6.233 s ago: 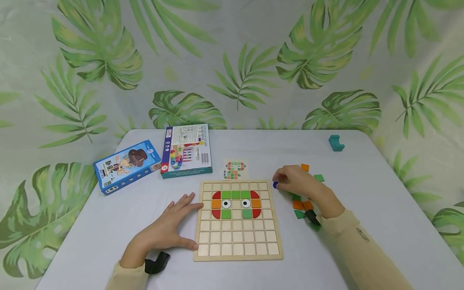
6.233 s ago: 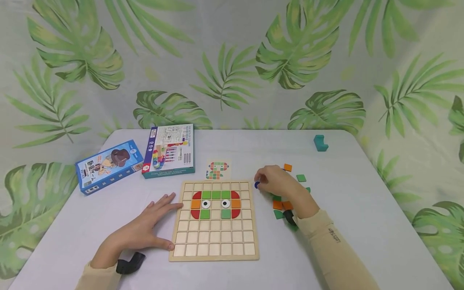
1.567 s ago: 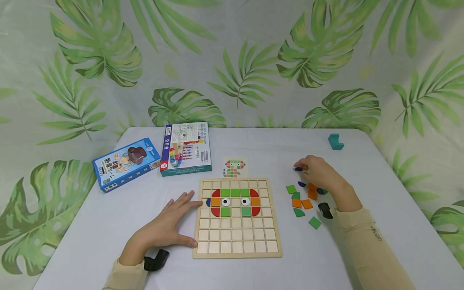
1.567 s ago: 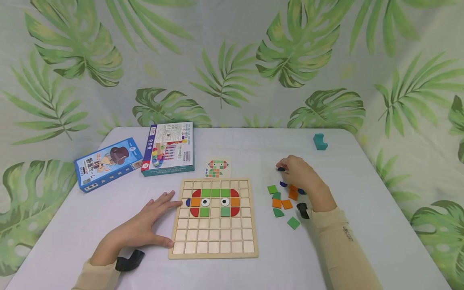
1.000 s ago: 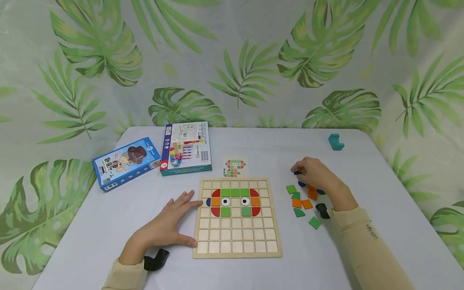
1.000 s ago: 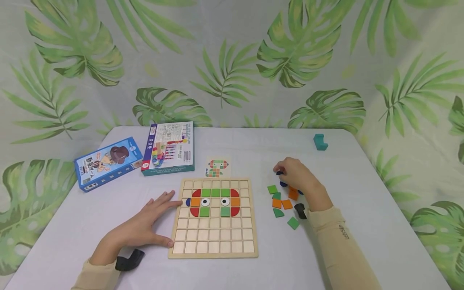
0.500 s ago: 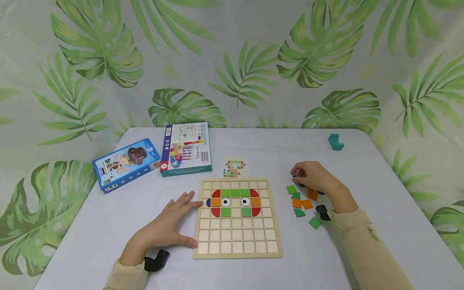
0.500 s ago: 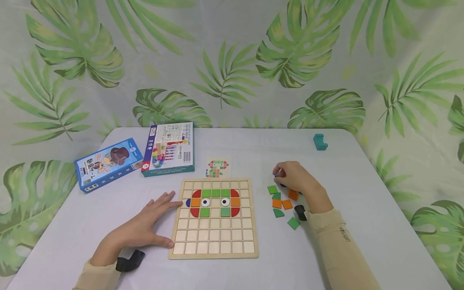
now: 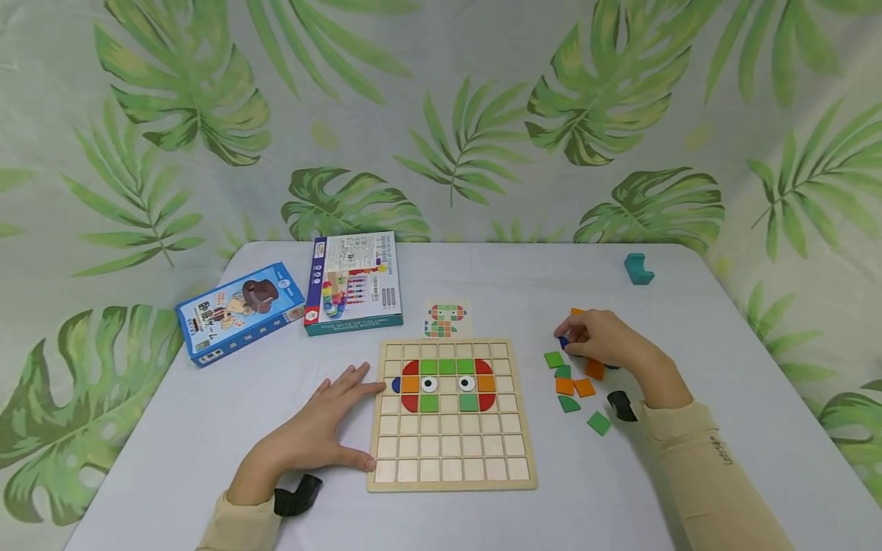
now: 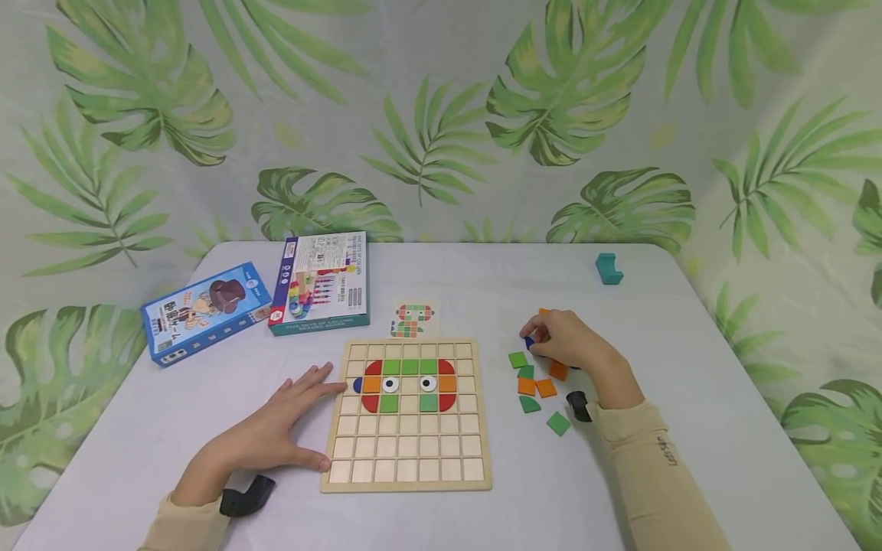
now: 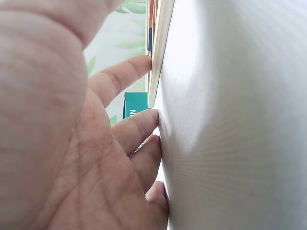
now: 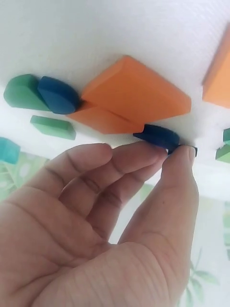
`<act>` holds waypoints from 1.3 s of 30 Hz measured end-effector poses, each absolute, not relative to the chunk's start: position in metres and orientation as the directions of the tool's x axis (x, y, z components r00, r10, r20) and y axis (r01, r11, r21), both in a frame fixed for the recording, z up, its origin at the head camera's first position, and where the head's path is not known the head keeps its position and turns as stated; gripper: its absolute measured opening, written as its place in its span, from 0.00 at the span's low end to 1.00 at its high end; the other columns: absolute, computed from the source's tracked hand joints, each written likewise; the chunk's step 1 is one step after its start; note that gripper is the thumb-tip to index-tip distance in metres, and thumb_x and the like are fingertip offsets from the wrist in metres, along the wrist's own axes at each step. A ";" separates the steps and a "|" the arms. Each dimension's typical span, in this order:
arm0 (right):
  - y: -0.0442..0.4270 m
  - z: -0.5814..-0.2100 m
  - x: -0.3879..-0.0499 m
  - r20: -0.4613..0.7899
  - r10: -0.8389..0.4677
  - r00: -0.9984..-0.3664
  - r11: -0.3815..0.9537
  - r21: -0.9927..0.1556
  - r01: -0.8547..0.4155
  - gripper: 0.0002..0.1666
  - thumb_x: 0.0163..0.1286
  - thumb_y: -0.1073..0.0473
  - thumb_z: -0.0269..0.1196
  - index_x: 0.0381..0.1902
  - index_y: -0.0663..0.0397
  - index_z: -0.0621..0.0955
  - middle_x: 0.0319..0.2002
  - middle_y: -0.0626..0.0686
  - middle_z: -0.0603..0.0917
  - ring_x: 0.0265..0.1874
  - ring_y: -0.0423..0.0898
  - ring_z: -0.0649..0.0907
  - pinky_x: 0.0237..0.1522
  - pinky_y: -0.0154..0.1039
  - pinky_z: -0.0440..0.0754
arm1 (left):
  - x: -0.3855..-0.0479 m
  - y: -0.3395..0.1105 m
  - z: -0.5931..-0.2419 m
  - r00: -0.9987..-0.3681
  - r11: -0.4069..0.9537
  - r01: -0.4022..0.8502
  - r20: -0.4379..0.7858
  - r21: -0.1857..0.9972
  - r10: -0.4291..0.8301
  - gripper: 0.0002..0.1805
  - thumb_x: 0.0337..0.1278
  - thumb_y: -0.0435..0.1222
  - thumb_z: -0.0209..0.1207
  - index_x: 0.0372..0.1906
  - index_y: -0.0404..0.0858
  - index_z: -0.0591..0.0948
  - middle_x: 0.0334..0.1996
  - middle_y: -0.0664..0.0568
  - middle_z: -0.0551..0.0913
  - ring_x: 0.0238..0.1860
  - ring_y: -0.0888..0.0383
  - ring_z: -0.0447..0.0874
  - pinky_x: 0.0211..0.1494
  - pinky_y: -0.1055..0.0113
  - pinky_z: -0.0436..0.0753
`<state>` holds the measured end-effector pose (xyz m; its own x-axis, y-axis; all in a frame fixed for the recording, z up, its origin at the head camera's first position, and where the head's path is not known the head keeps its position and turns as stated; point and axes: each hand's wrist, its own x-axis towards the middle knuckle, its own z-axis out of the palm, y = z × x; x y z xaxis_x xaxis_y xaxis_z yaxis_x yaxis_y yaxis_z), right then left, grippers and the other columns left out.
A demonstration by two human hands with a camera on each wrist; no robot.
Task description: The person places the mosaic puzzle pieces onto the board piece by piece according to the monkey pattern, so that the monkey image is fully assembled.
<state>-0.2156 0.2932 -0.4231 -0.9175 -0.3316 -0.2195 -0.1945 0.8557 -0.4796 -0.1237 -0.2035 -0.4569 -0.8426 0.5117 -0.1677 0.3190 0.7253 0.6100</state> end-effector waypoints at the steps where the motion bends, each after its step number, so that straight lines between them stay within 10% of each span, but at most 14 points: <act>1: 0.293 -0.423 -0.216 -0.215 -0.333 -0.918 0.855 -0.479 -0.198 0.14 0.74 0.63 0.69 0.55 0.59 0.88 0.43 0.54 0.90 0.37 0.46 0.81 0.43 0.38 0.82 | -0.124 -0.204 -0.457 -0.843 0.725 0.319 -0.168 0.610 0.512 0.59 0.40 0.62 0.82 0.81 0.53 0.70 0.89 0.44 0.52 0.89 0.36 0.42 0.87 0.28 0.42; 25: 0.260 -0.421 -0.197 -0.073 -0.350 -0.934 0.813 -0.520 -0.264 0.15 0.71 0.57 0.74 0.50 0.62 0.89 0.44 0.54 0.89 0.43 0.48 0.86 0.53 0.51 0.89 | -0.123 -0.204 -0.458 -0.847 0.727 0.320 -0.160 0.608 0.507 0.60 0.38 0.62 0.83 0.81 0.52 0.70 0.89 0.44 0.52 0.89 0.37 0.43 0.87 0.28 0.42; 39: 0.208 -0.426 -0.169 -0.093 -0.505 -0.858 0.777 -0.483 -0.405 0.11 0.67 0.55 0.77 0.46 0.50 0.91 0.40 0.42 0.87 0.40 0.40 0.83 0.48 0.38 0.87 | -0.122 -0.204 -0.455 -0.843 0.720 0.320 -0.162 0.615 0.513 0.59 0.40 0.61 0.83 0.81 0.51 0.70 0.89 0.44 0.52 0.89 0.36 0.43 0.87 0.28 0.42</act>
<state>-0.1688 0.2082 -0.4258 -0.8583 -0.5047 -0.0927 -0.4046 0.7768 -0.4825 -0.1224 -0.2041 -0.4554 -0.8433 0.5126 -0.1617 0.3199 0.7204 0.6153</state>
